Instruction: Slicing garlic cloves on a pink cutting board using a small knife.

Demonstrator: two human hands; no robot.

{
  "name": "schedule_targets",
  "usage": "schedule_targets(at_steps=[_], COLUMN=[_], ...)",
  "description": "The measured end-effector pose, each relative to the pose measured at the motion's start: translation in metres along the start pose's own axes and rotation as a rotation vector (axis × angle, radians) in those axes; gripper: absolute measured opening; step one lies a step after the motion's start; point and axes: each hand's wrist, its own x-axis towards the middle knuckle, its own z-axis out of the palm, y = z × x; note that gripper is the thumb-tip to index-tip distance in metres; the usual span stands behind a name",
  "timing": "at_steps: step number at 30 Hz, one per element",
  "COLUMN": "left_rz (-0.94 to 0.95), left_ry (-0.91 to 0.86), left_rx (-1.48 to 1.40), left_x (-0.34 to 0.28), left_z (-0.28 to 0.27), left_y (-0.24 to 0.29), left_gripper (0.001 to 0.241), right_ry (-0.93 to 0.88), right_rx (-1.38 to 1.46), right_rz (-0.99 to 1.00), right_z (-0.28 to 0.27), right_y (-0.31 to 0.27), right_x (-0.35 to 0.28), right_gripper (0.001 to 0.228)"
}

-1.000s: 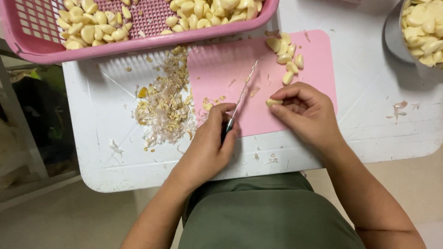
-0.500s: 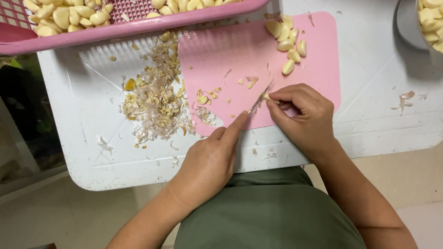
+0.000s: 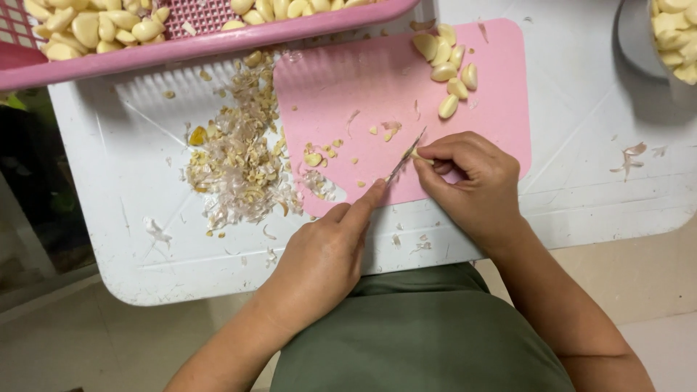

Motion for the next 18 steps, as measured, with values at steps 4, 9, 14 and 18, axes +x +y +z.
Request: schedule_targets(at_steps=[4,9,14,18], left_rz=[-0.015,-0.028,-0.011,-0.024], left_ry=[-0.009,-0.019,-0.003,-0.007], left_rx=[-0.046,-0.04,0.1,0.135], left_x=[0.003,0.007,0.006,0.004], left_z=[0.0,0.006,0.01,0.001], left_y=[-0.002,-0.002,-0.003,-0.014], left_gripper=[0.053,0.053,0.06,0.058], right_ry=[0.006,0.019,0.013,0.044], right_rx=[0.018,0.033,0.045,0.357], right_rz=[0.013,0.018,0.079,0.305], right_z=[0.0,0.001,0.003,-0.01], right_y=[-0.002,-0.004,0.0,0.017], right_x=[0.0,0.002,-0.002,-0.002], right_gripper=[0.008,0.008,0.009,0.017])
